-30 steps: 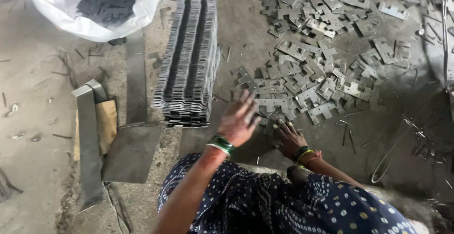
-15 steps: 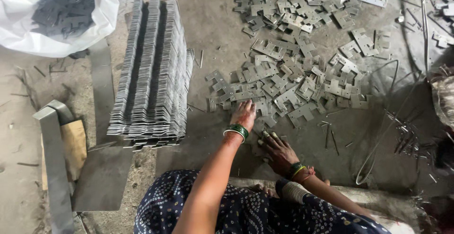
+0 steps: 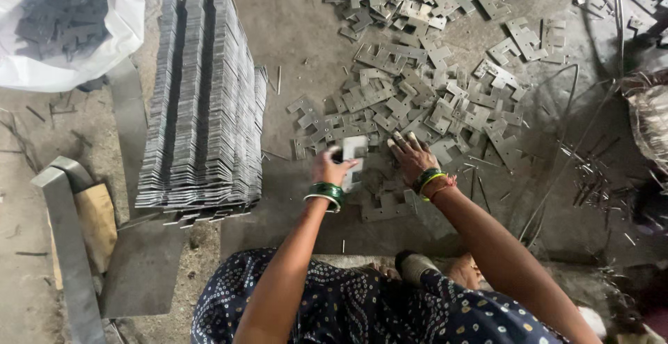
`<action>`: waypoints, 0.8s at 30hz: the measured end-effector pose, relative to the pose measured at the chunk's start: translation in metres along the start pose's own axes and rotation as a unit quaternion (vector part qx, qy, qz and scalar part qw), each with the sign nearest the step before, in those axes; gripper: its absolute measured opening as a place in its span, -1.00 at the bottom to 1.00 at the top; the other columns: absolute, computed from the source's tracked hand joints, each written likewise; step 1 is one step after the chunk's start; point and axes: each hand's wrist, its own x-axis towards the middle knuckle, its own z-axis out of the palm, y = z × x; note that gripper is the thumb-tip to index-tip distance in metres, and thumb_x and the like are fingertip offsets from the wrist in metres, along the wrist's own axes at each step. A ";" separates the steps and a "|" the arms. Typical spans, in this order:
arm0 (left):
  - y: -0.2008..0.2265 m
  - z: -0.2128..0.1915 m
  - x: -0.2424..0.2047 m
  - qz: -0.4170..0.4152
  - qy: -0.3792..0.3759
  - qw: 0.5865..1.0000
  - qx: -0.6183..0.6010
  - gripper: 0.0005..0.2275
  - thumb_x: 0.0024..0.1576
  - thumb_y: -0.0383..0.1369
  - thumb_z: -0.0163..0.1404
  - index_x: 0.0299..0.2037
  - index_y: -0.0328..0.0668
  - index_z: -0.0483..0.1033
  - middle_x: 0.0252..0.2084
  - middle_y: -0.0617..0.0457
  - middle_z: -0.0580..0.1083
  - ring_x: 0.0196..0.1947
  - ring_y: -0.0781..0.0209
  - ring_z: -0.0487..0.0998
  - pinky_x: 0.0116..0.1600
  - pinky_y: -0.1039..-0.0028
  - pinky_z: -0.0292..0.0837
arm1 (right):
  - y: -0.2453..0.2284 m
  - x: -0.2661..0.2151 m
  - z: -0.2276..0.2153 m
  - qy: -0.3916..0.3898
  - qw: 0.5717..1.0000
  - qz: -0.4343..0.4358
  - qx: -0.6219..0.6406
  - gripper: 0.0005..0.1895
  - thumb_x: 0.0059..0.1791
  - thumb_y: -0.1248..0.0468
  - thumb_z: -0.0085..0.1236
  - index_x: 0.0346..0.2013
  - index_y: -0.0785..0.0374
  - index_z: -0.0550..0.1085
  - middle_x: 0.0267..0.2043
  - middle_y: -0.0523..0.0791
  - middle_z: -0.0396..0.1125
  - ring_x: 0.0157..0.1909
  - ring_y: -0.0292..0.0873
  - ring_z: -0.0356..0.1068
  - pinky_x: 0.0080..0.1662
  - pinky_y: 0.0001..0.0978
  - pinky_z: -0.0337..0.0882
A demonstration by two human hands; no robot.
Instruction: The person sits on the floor and repeatedly picks up small metal brackets from a scattered pile, then stacks them into neat vertical columns. The person occasionally uses a long metal rod to move parts around. The task continues with the person gathering and stacking the brackets throughout the clip.
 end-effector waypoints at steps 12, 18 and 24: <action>-0.033 -0.019 -0.063 -0.221 -0.070 0.830 -0.508 -0.57 -0.15 -0.51 0.38 -0.09 -0.67 0.61 -0.14 -0.16 0.63 -0.22 0.15 0.64 -0.12 0.38 0.47 | -0.001 -0.054 -0.013 0.054 0.958 0.170 0.224 -0.66 0.00 0.14 0.17 0.06 0.08 0.54 -0.20 -0.02 0.55 -0.29 -0.03 0.56 -0.22 -0.18 0.57; 0.010 -0.037 -0.080 -0.146 -0.145 0.809 -0.551 -0.54 -0.17 -0.37 0.41 -0.07 -0.36 0.59 -0.16 -0.01 0.62 -0.18 0.15 0.63 -0.05 0.38 0.56 | -0.021 -0.031 -0.019 -0.011 0.654 0.224 0.722 -0.59 -0.10 0.43 0.32 0.05 0.22 0.55 0.00 -0.02 0.57 -0.16 -0.16 0.62 -0.11 -0.36 0.59; 0.005 -0.067 -0.058 -0.107 -0.339 0.895 -0.269 -0.33 -0.15 0.03 0.30 0.11 -0.26 0.58 0.00 -0.15 0.62 -0.06 0.07 0.60 0.09 0.23 0.50 | 0.017 -0.022 -0.073 -0.022 0.791 0.025 0.611 -0.50 -0.16 0.37 0.29 0.09 0.12 0.51 -0.01 -0.10 0.53 -0.08 -0.20 0.55 -0.12 -0.45 0.60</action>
